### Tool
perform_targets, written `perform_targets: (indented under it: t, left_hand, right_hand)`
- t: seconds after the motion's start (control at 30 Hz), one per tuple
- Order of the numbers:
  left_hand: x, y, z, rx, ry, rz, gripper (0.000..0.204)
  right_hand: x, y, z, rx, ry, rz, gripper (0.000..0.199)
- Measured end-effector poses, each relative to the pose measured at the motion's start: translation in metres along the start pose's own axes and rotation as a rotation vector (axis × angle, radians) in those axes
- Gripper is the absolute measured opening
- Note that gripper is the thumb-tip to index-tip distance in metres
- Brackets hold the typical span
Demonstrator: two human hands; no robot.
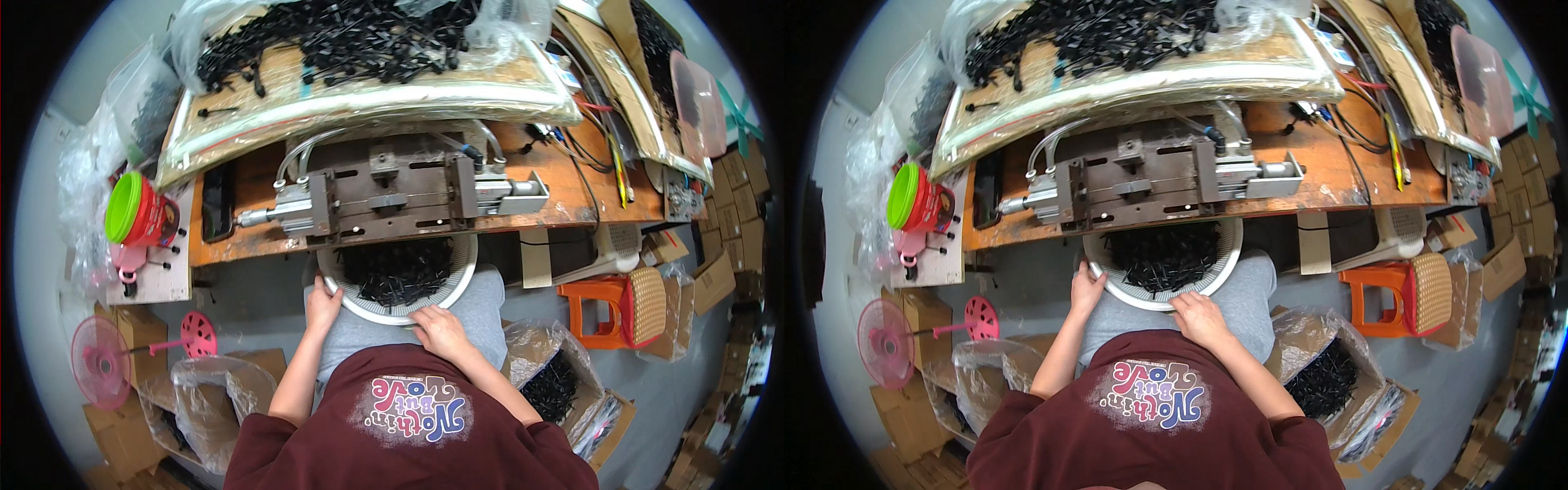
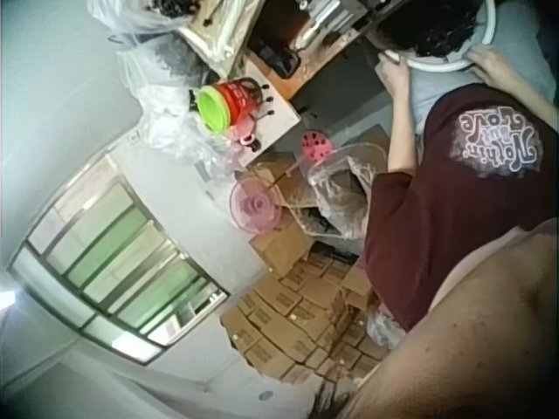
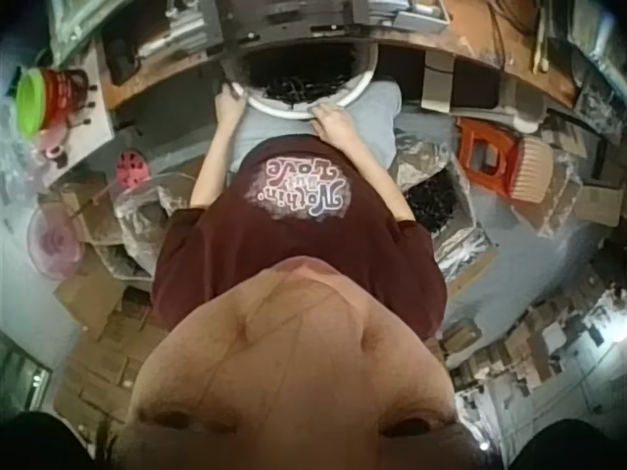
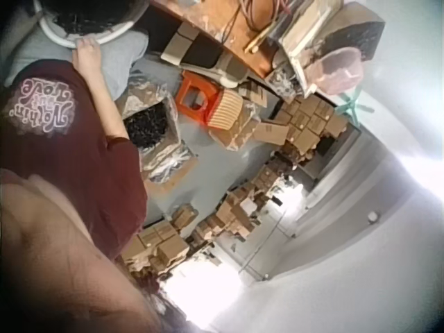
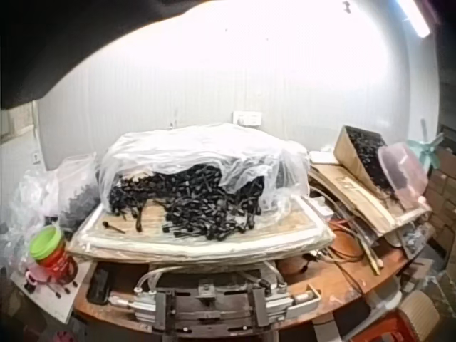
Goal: Assembling small black plastic components using a pneumatic press machine at a workshop bench.
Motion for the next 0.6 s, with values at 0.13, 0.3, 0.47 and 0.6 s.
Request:
perform_targets:
  t: [0.13,0.3,0.47,0.6]
  left_hand:
    - [0.008,0.003,0.0,0.001,0.017,-0.02,0.077]
    - [0.019,-0.003,-0.006,0.046,-0.027,-0.025,0.073]
    - [0.032,0.002,-0.017,0.083,-0.113,0.096,0.071]
    - [0.1,0.07,-0.08,-0.082,0.122,0.316,0.044]
  right_hand:
    - [0.013,0.002,0.028,-0.054,0.258,-0.057,0.014]
    - [0.023,-0.008,0.035,-0.11,0.339,-0.161,0.015]
    - [0.035,-0.014,0.026,-0.078,0.324,-0.143,0.022]
    - [0.02,-0.013,-0.016,-0.017,0.163,-0.016,0.019]
Point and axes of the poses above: each hand's wrist, its own y-axis away from the middle knuckle, its own z-axis out of the palm, x = y × z, the point moved 7 cm from there along -y, towards the middle knuckle, and after that the axes turned 14 degrees about -z, right-handed, at the moved point
